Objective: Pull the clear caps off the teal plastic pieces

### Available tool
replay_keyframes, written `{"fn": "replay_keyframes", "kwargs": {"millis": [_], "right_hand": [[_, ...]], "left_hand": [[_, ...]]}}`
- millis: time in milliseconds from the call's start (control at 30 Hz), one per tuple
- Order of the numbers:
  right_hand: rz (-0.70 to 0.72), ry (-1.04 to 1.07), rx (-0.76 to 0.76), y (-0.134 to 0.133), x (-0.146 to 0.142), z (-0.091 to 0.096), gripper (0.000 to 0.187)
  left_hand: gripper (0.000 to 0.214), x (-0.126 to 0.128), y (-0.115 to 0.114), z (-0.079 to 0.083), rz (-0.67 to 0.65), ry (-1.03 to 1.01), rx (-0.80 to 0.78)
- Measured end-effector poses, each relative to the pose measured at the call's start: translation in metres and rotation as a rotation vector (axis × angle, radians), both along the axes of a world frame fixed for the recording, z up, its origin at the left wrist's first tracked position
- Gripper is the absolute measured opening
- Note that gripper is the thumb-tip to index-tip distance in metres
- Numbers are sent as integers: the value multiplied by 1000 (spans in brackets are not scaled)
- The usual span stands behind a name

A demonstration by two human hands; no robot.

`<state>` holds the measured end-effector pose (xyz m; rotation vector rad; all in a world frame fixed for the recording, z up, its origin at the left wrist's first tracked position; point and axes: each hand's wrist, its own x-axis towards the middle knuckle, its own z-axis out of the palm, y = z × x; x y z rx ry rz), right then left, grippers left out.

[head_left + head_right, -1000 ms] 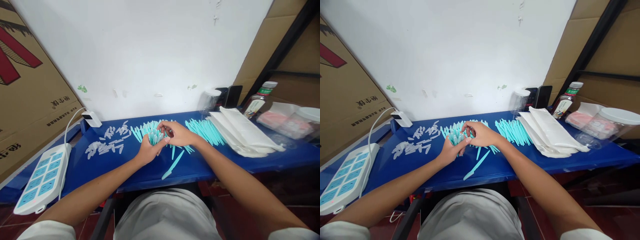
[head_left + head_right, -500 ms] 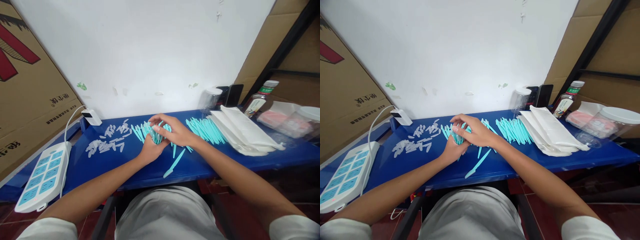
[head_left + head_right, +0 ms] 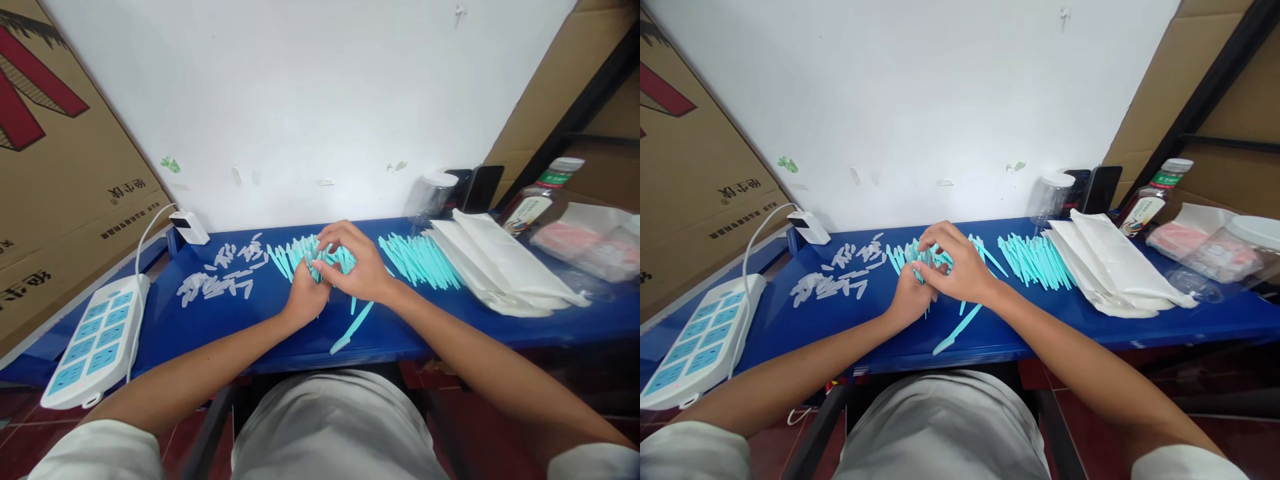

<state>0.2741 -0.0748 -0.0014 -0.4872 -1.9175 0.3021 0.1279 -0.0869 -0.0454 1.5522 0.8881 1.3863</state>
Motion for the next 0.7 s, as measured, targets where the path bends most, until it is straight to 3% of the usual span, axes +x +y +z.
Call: {"fn": "replay_keyframes", "kwargs": {"millis": [267,433,700], "right_hand": [[111,21,-243,-1,13,17,14],[262,86,-399,6,23,22,18],[507,52,-614,15,36,27,30]], "left_hand": [[32,-1,1,-1,28,53,-72],[33,0,0,0,100,61,-6],[30,-2,-5,2,26,151,21]]}}
